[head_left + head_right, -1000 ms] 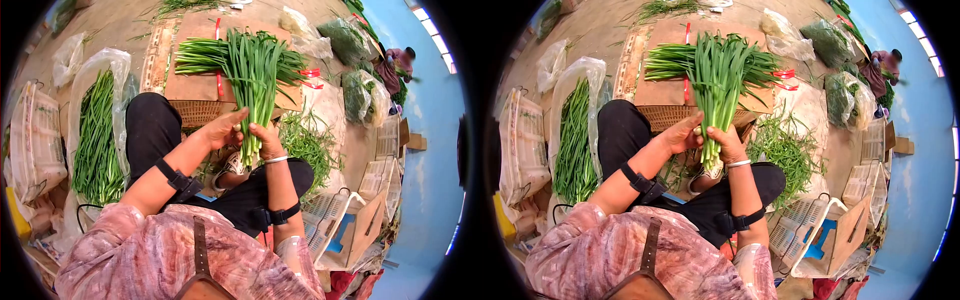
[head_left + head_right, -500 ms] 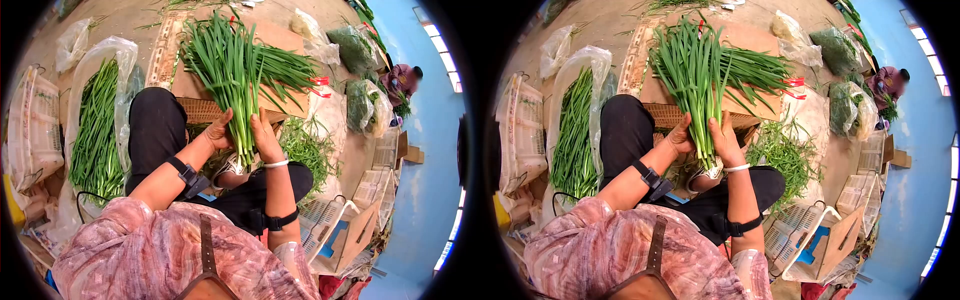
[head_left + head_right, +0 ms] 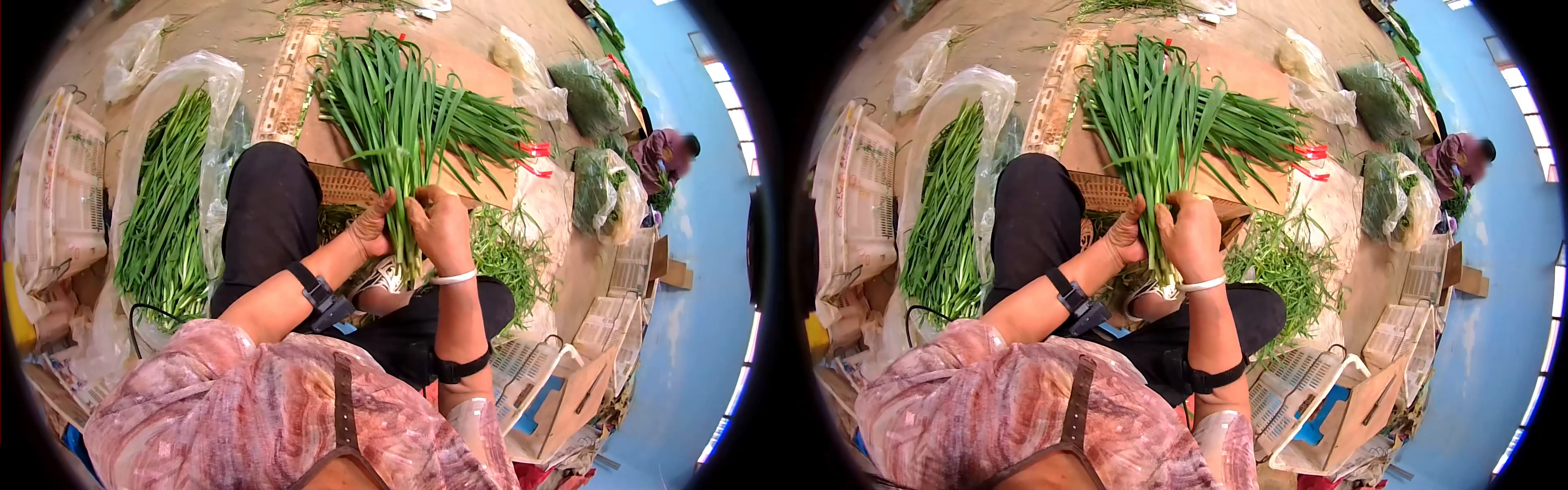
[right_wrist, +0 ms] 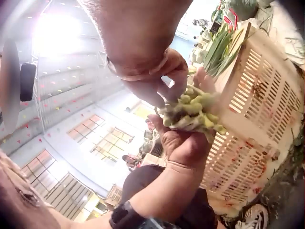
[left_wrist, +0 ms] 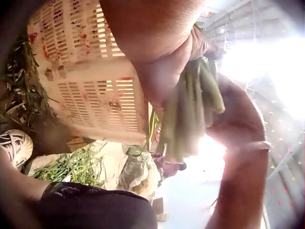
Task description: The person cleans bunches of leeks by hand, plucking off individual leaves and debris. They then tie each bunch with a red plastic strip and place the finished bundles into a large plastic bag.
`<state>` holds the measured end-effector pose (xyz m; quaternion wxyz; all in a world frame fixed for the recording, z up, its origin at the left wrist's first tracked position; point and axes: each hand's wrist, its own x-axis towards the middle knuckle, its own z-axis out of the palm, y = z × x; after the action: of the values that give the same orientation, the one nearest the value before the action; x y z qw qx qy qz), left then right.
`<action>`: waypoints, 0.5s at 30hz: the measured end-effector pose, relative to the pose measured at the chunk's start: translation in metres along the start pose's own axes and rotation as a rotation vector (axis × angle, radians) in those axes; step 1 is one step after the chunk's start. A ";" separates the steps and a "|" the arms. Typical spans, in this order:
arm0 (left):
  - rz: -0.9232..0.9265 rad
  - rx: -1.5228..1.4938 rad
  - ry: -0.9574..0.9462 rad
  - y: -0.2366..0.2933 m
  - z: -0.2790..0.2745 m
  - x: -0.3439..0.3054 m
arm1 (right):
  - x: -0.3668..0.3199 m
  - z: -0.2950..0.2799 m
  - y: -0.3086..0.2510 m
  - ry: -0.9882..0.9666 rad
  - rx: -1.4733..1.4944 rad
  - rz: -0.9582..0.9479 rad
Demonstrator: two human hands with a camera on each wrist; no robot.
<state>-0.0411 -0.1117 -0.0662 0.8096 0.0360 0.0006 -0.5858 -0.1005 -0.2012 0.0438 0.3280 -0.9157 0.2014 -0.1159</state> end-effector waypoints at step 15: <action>-0.082 -0.117 0.031 0.003 0.001 -0.005 | -0.041 -0.010 -0.023 0.004 0.247 -0.052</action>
<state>-0.0397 -0.1059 -0.0649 0.7856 -0.0022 0.0487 -0.6168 -0.1345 -0.1727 0.0629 0.4347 -0.8730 0.1625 -0.1499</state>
